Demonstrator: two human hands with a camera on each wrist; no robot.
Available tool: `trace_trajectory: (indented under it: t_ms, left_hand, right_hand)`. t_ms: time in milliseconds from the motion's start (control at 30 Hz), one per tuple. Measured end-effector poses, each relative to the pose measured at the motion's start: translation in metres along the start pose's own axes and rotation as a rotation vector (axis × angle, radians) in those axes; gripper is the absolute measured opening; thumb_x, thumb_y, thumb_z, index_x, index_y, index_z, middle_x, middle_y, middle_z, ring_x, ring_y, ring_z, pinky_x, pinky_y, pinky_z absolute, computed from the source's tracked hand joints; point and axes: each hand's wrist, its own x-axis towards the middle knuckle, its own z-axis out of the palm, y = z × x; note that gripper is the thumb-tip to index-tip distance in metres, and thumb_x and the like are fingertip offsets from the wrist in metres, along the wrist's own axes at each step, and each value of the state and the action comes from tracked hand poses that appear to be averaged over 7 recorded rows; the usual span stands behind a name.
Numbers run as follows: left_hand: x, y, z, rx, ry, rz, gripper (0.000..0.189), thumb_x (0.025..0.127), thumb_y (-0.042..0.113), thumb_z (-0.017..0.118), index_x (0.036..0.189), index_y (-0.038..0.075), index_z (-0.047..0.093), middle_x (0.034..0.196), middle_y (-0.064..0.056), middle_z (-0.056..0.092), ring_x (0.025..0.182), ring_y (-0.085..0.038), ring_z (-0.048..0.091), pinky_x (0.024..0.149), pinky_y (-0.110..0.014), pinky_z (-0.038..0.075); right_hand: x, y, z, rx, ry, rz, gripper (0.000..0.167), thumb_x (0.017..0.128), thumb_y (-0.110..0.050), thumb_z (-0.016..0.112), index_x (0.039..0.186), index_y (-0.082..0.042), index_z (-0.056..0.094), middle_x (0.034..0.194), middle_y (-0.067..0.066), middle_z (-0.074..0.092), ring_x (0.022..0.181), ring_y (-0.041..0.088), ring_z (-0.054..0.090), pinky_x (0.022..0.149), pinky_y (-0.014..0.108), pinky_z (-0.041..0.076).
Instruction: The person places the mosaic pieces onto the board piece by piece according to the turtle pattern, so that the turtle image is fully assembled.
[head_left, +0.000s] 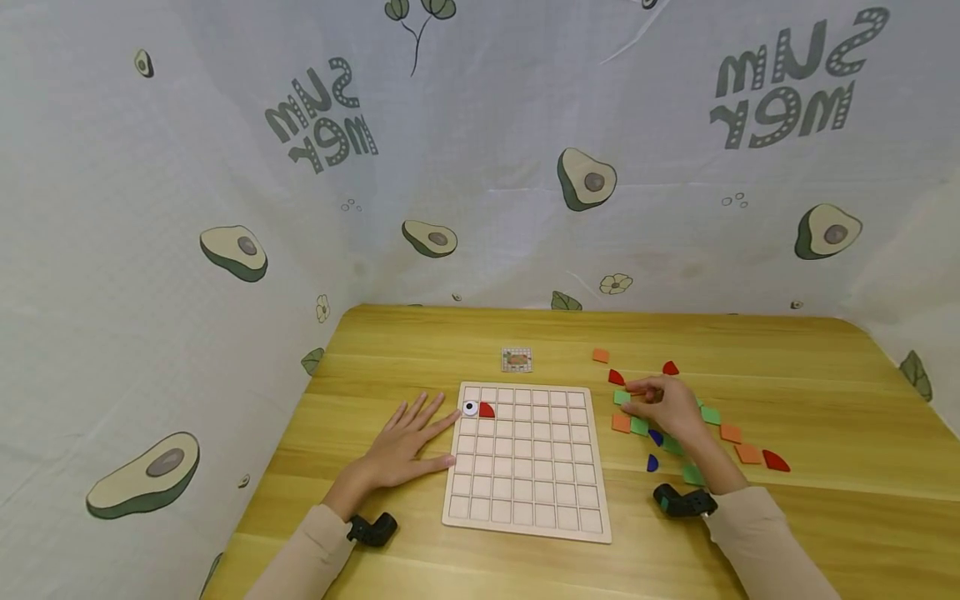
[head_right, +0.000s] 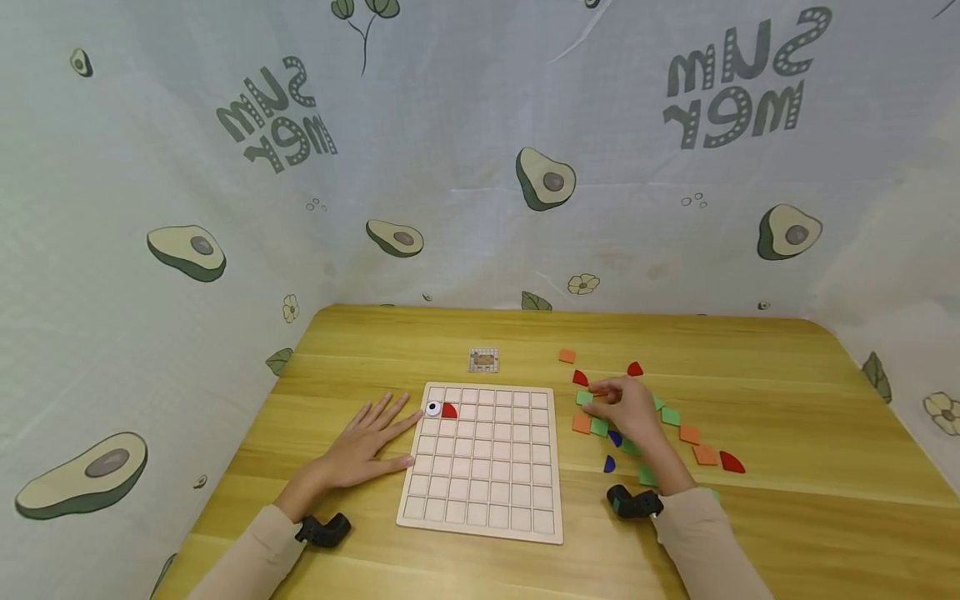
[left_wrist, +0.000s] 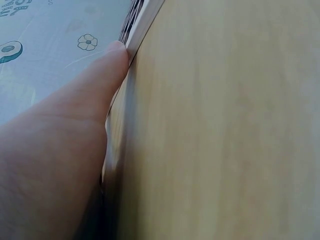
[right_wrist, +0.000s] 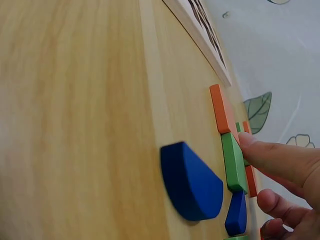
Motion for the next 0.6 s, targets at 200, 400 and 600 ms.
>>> trace_trajectory:
  t_ms: [200,400,600]
  left_hand:
    - [0.0006,-0.0044,0.0037,-0.002,0.01,0.0,0.073,0.098,0.062,0.049,0.16,0.031,0.025,0.167,-0.006,0.007,0.152,-0.031,-0.002,0.119,-0.056,-0.001]
    - [0.0005,-0.0016,0.0006,0.003,-0.016,-0.019,0.074,0.098,0.062,0.049,0.16,0.032,0.023,0.167,-0.004,0.005,0.152,-0.029,-0.003,0.119,-0.054,-0.002]
    - [0.0004,0.003,-0.0045,0.022,-0.051,-0.034,0.074,0.098,0.061,0.048,0.16,0.031,0.022,0.167,-0.005,0.004,0.152,-0.03,-0.004,0.12,-0.053,-0.002]
  right_hand:
    - [0.0003,0.0019,-0.0009,-0.021,-0.026,-0.034,0.033,0.088,-0.011,0.078,0.114,0.007,0.07,0.101,0.018,0.058,0.082,0.025,0.044,0.065,0.033,0.039]
    - [0.0016,0.0026,-0.0007,-0.054,-0.033,-0.057,0.031,0.087,-0.011,0.078,0.111,0.007,0.071,0.094,0.015,0.057,0.08,0.024,0.043,0.065,0.033,0.038]
    - [0.0026,0.0019,0.0001,-0.056,-0.036,-0.076,0.027,0.088,-0.007,0.077,0.108,0.01,0.07,0.08,0.007,0.045,0.075,0.022,0.039,0.061,0.03,0.032]
